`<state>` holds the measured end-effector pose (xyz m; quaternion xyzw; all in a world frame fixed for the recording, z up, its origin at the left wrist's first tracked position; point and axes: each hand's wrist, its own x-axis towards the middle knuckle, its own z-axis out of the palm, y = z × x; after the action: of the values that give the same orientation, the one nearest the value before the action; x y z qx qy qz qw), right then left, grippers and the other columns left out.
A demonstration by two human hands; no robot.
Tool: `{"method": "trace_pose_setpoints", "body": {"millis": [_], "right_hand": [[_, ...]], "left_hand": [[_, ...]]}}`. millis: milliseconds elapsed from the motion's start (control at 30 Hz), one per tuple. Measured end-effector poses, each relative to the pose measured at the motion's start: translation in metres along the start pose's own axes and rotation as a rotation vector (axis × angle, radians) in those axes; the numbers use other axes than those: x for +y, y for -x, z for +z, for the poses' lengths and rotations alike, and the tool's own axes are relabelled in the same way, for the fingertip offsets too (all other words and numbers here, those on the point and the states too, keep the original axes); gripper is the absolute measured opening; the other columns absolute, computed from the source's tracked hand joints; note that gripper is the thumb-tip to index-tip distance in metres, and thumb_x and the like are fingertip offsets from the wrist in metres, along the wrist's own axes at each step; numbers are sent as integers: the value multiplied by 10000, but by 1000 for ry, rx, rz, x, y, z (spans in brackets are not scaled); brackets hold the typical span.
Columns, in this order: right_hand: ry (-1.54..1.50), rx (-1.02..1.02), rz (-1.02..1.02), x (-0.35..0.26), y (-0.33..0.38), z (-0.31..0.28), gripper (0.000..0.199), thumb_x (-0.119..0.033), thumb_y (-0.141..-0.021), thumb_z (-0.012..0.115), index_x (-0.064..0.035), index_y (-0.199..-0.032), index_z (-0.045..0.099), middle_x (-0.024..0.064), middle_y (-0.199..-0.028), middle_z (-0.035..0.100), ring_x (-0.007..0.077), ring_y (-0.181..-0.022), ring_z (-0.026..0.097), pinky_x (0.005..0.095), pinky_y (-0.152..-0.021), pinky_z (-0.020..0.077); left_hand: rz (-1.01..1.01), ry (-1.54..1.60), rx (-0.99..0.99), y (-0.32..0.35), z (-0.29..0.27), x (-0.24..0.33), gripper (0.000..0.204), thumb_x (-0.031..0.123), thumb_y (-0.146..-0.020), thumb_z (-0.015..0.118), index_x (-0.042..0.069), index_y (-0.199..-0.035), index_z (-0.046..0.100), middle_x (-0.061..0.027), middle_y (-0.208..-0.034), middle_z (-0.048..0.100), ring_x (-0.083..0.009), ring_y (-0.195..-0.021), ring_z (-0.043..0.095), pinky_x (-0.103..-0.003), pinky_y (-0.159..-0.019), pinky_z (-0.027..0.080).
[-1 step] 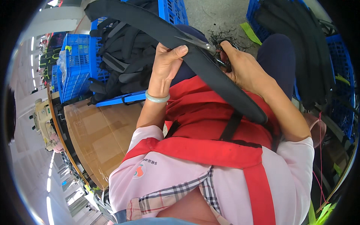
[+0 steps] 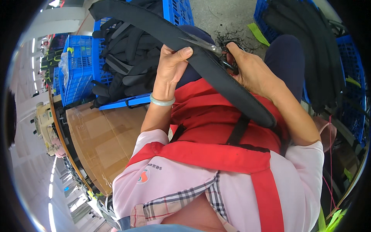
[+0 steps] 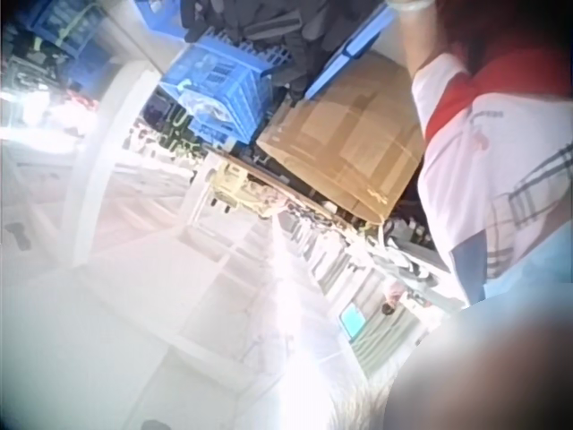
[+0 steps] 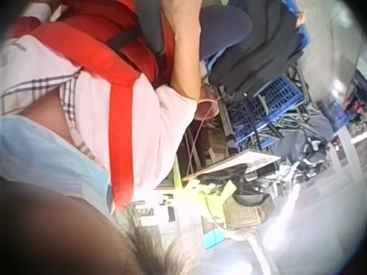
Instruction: Trimming excess fabric from padded shoulder straps using a pair of scissors.
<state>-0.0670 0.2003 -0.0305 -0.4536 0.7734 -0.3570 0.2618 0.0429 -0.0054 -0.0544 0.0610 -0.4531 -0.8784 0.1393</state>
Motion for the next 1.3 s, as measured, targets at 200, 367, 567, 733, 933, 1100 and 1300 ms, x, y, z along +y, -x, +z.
{"method": "trace_pose_setpoints", "body": {"millis": [200, 367, 567, 733, 933, 1100, 1300], "right_hand": [[-10, -70, 16, 0, 3, -9, 449, -170, -813, 686, -33, -1117, 387, 244, -868, 589, 475, -874, 560, 483, -715, 437], [8, -81, 38, 6, 1, -3, 393, -155, -830, 667, -31, -1103, 413, 247, -823, 600, 470, -852, 572, 477, -701, 442], [-16, -4, 59, 11, 0, 12, 317, -146, -839, 660, -23, -1046, 453, 244, -846, 615, 449, -823, 593, 450, -678, 464], [-9, 7, 34, 14, 3, 9, 297, -149, -839, 665, -25, -1010, 456, 230, -846, 623, 443, -816, 600, 449, -675, 469], [32, 126, -55, 23, 3, 23, 372, -105, -822, 650, -40, -1094, 405, 224, -896, 610, 459, -856, 583, 497, -680, 461], [83, 65, -16, 11, -1, 15, 384, -111, -822, 648, -33, -1105, 399, 236, -886, 613, 459, -864, 585, 497, -694, 460], [15, -9, 20, 14, -2, 16, 403, -110, -820, 649, -30, -1116, 388, 242, -873, 613, 452, -869, 590, 485, -711, 463]], "left_hand": [[15, 37, 1, 3, -3, -3, 237, -38, -757, 740, 16, -976, 669, -71, -949, 689, -177, -874, 654, -319, -833, 522], [13, 41, 18, 0, -2, -9, 221, -38, -766, 734, 28, -967, 670, -59, -932, 687, -164, -864, 651, -307, -824, 521], [-6, 90, 33, 2, -3, -10, 205, -42, -773, 726, 31, -958, 675, -54, -925, 688, -164, -861, 654, -305, -821, 523], [10, 142, 45, 2, -2, 1, 176, -41, -794, 705, 24, -955, 676, -63, -922, 689, -172, -848, 659, -316, -807, 531], [38, 126, 77, 1, 4, -5, 120, -52, -801, 691, 27, -891, 687, -68, -901, 689, -168, -824, 659, -311, -783, 538], [62, 97, 75, 3, 1, -6, 130, -55, -800, 690, 31, -897, 688, -66, -898, 690, -170, -830, 660, -316, -796, 537], [55, 180, 53, 4, 1, -8, 130, -51, -803, 685, 29, -904, 692, -78, -924, 696, -178, -848, 664, -322, -811, 536]]}}
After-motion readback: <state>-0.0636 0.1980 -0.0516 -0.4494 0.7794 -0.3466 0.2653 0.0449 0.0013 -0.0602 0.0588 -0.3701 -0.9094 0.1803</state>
